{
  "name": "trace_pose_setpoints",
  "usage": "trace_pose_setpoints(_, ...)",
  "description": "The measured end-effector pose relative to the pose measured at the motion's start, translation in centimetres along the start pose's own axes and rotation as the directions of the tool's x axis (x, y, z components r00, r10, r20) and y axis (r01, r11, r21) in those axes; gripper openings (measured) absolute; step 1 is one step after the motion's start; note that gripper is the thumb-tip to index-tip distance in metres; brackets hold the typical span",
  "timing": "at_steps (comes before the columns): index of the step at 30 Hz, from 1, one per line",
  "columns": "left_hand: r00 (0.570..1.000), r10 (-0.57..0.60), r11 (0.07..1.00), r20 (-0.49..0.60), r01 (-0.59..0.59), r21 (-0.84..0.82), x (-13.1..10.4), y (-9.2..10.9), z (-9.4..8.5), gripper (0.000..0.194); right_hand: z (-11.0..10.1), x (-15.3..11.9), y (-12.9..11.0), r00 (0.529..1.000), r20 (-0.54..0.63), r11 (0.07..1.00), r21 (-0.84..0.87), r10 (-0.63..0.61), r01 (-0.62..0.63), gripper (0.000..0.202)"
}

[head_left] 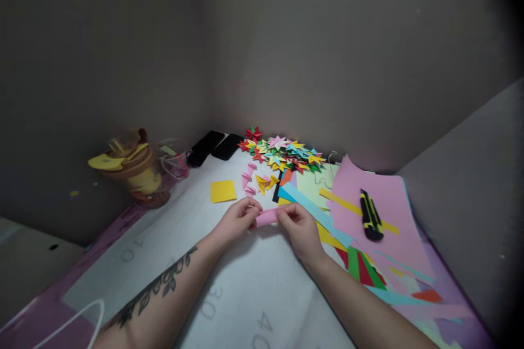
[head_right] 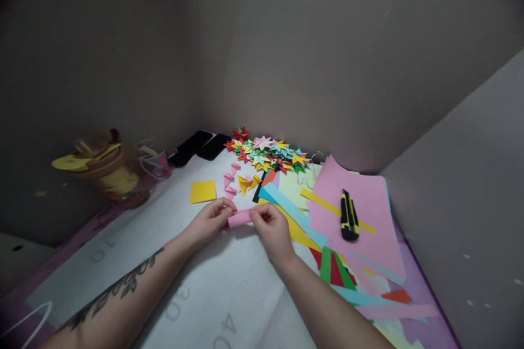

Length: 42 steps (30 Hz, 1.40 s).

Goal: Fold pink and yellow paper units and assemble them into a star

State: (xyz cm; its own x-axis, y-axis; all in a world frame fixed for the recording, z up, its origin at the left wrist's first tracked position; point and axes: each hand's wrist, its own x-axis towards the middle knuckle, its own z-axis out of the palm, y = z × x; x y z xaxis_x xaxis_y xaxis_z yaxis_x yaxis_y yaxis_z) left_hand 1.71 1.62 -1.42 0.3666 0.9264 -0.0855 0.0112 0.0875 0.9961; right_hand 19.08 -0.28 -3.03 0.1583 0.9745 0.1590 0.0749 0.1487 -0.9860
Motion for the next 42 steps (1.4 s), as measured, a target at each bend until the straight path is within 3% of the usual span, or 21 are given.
trace_pose_setpoints(6, 0.999, 0.033, 0.989, 0.019, -0.035, 0.142, -0.4, 0.5, 0.6, 0.032, 0.2, -0.4, -0.3, 0.999, 0.0, 0.995, -0.086, -0.051, 0.051, 0.012)
trace_pose_setpoints(10, 0.999, 0.035, 0.958, 0.033, -0.043, 0.284, -0.6, 0.5, 1.1, 0.025, 0.5, -0.9, -0.5, 0.997, 0.022, 0.989, -0.125, -0.079, 0.081, 0.01)
trace_pose_setpoints(23, 0.998, 0.057, 0.946, 0.016, -0.059, 0.32, -0.6, -0.4, 1.3, 0.019, 0.4, -0.9, -0.3, 0.994, 0.043, 0.987, -0.127, -0.096, 0.1, 0.008)
trace_pose_setpoints(32, 0.998, 0.036, 0.927, 0.044, -0.05, 0.372, -0.7, -0.4, 1.4, 0.023, 0.8, -0.7, -0.1, 0.998, 0.001, 0.997, 0.044, -0.057, 0.057, 0.018)
trace_pose_setpoints(42, 0.997, 0.057, 0.849, 0.048, -0.073, 0.523, -0.7, -0.7, 1.4, 0.021, 0.8, -0.7, -0.1, 0.999, -0.039, 0.999, 0.031, -0.037, 0.038, 0.022)
